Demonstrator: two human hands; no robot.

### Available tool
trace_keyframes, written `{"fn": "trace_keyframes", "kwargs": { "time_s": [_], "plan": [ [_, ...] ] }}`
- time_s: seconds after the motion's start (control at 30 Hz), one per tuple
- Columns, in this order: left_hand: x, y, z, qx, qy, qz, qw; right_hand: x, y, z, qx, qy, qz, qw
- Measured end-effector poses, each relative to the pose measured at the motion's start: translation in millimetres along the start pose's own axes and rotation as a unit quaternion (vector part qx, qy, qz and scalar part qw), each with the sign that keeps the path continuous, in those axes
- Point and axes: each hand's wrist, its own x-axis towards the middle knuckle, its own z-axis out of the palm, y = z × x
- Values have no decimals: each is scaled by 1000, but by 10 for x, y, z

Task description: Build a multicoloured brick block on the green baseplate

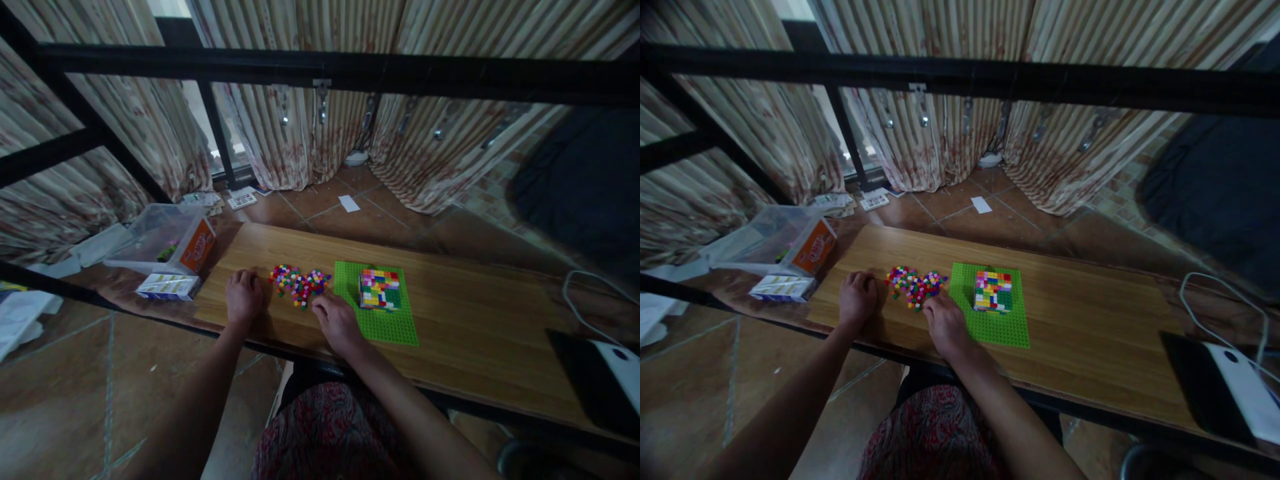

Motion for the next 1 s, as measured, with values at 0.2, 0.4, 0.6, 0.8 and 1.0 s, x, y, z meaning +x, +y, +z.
{"fn": "trace_keyframes", "kwargs": {
  "time_s": [0.2,0.4,0.6,0.8,1.0],
  "plan": [
    [17,-13,-8,7,2,11,1000,-253,58,-528,110,89,105,984],
    [26,-16,-14,13,7,19,1000,-422,631,-913,129,210,198,949],
    [31,-11,-37,12,8,27,1000,-300,1035,-1002,112,229,206,945],
    [45,-18,-38,11,5,34,999,-205,1079,-1002,117,216,176,953],
    [41,-31,-29,13,3,30,999,-148,1179,-996,189,220,211,934]
  ]
}}
